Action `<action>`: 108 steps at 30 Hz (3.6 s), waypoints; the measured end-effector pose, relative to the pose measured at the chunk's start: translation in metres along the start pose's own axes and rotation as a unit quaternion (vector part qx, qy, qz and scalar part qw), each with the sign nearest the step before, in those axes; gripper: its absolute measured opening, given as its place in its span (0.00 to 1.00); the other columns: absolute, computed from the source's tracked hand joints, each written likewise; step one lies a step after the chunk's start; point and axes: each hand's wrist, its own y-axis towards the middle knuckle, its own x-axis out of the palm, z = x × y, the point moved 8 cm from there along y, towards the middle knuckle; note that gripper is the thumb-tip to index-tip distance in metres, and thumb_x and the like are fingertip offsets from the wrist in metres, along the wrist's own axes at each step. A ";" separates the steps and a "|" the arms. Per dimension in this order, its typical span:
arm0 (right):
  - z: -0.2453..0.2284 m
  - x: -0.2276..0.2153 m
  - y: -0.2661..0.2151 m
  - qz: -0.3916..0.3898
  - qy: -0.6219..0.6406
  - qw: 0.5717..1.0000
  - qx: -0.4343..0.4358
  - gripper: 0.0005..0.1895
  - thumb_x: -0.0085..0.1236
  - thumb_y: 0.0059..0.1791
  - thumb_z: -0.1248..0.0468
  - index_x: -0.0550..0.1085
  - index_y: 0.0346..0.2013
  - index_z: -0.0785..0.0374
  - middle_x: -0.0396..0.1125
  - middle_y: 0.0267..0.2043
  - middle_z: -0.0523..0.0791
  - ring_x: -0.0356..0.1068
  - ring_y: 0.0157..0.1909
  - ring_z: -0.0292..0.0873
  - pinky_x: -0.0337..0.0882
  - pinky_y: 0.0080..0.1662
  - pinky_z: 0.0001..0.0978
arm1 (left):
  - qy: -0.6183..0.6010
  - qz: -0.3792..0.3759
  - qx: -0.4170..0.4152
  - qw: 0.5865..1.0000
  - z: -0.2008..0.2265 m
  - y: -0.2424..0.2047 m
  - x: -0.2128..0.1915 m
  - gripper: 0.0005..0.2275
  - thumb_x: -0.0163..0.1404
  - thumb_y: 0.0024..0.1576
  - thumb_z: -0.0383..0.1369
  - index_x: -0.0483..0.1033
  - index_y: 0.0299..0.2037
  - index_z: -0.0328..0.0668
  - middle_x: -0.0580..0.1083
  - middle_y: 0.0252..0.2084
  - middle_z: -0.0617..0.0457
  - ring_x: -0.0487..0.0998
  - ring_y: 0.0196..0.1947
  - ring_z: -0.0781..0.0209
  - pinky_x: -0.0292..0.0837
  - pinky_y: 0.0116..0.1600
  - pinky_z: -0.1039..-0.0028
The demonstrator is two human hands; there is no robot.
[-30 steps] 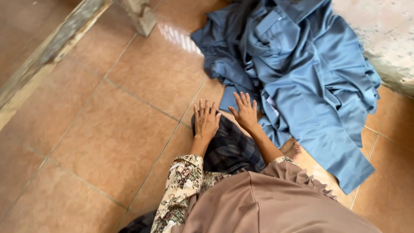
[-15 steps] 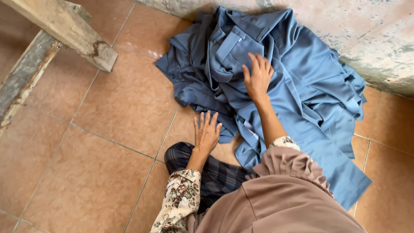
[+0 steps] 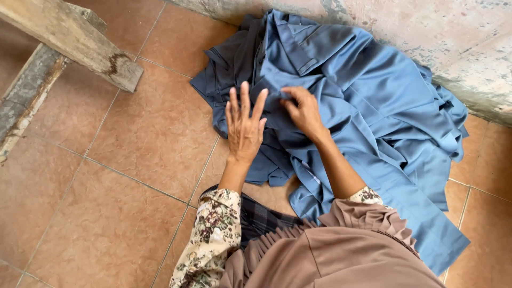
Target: A person sitting on the floor folds multiple pairs of blue trousers from a pile into a neat stack.
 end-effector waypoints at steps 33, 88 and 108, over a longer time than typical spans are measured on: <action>-0.175 0.035 -0.044 -0.133 -0.005 0.961 -0.243 0.07 0.61 0.51 0.65 0.79 0.44 0.59 0.73 0.35 0.47 0.76 0.39 0.50 0.74 0.37 0.38 | 0.070 -0.017 0.126 0.989 -0.069 -0.034 -0.060 0.25 0.44 0.59 0.24 0.64 0.68 0.57 0.73 0.48 0.54 0.79 0.35 0.58 0.68 0.54 0.67; -0.350 0.473 -0.374 -0.423 -0.180 0.758 -0.462 0.11 0.49 0.48 0.64 0.81 0.38 0.51 0.57 0.65 0.42 0.65 0.56 0.51 0.67 0.47 0.53 | 0.354 -0.112 -0.552 0.747 -0.322 -0.768 -0.222 0.15 0.45 0.62 0.26 0.73 0.52 0.65 0.74 0.54 0.63 0.82 0.40 0.54 0.78 0.51 0.65; -0.315 0.386 -0.417 -0.365 -0.089 0.759 -0.532 0.08 0.54 0.48 0.58 0.80 0.35 0.54 0.60 0.38 0.38 0.61 0.46 0.42 0.58 0.56 0.43 | 0.253 -0.127 -0.828 0.483 -0.319 -0.991 -0.331 0.18 0.31 0.71 0.30 0.79 0.45 0.47 0.79 0.52 0.42 0.79 0.54 0.32 0.42 0.66 0.37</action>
